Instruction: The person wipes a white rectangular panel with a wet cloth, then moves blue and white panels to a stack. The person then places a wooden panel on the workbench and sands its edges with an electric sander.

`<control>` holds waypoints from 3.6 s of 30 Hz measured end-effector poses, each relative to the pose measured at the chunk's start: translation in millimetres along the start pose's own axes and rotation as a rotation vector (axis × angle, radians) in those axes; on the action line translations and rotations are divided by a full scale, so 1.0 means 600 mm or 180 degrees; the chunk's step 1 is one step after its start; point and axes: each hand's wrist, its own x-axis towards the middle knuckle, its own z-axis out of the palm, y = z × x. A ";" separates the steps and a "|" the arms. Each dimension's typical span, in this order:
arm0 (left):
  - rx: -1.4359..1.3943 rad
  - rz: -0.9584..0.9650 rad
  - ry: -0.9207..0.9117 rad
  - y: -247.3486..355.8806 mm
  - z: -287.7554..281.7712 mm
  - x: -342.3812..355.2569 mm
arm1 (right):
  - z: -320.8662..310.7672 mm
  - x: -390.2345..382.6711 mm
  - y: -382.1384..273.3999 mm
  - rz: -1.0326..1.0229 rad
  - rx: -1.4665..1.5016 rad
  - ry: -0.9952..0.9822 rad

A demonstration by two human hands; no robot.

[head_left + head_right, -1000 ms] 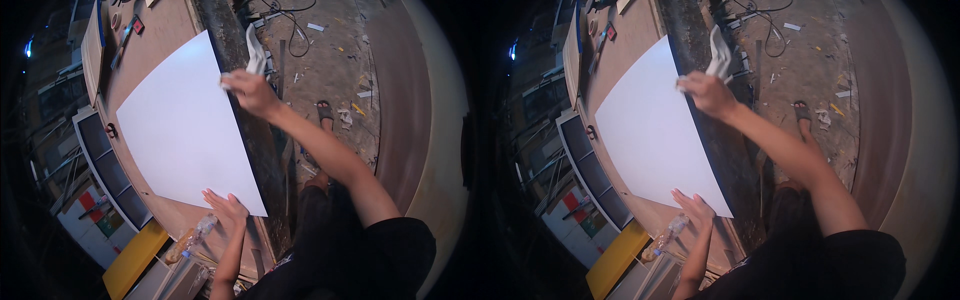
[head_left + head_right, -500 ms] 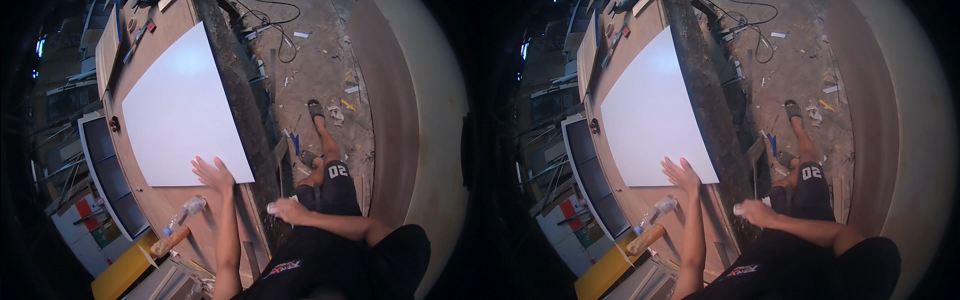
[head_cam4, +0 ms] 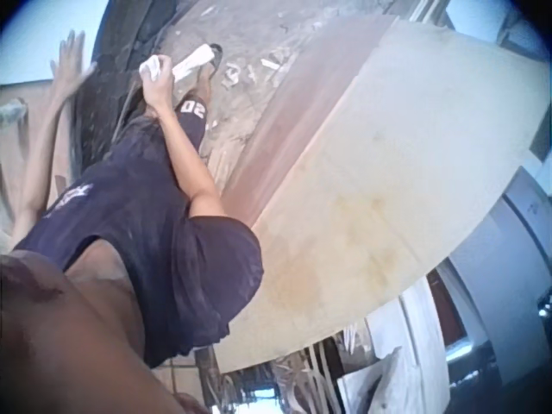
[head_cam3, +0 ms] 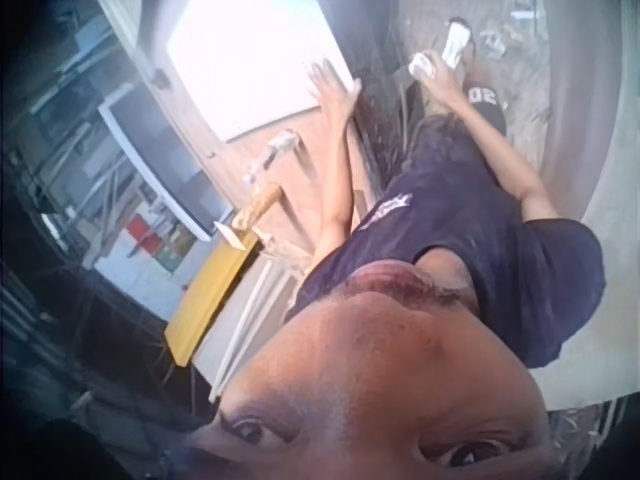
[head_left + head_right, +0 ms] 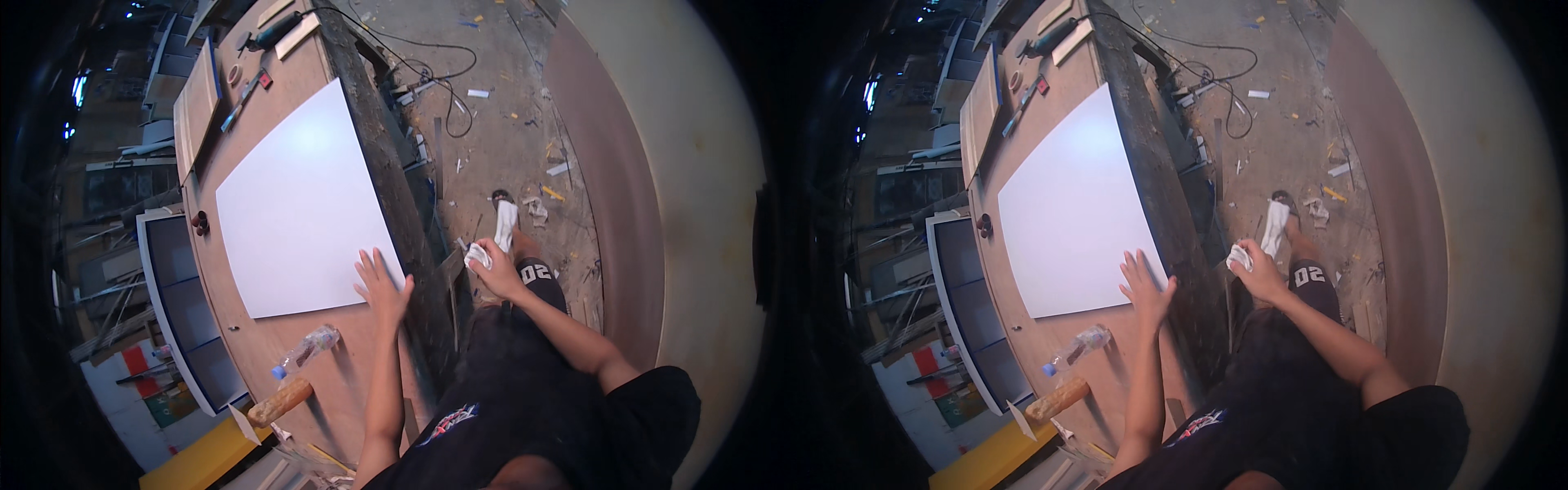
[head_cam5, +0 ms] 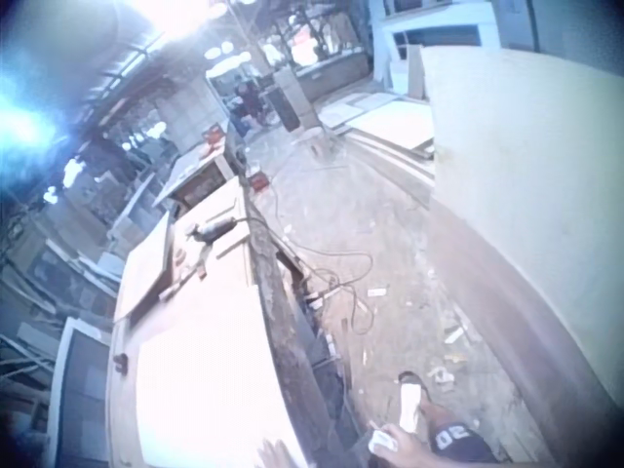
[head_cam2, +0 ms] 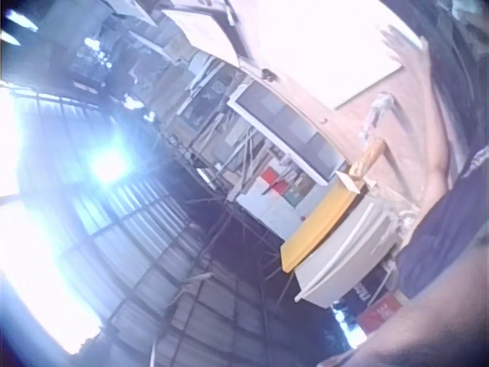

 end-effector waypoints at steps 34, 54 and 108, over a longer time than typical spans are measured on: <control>-0.2401 -0.3068 0.3794 -0.359 -0.027 -0.181 | -0.041 0.459 -0.225 0.0338 -0.1369 -0.0691; -0.0646 -0.3336 0.5292 -0.654 0.149 -0.264 | -0.066 0.498 -0.216 -0.0146 -0.1629 0.0200; -0.3111 -0.5276 0.2430 0.018 0.081 -0.208 | 0.097 0.912 -0.294 0.0378 -0.0341 -0.1274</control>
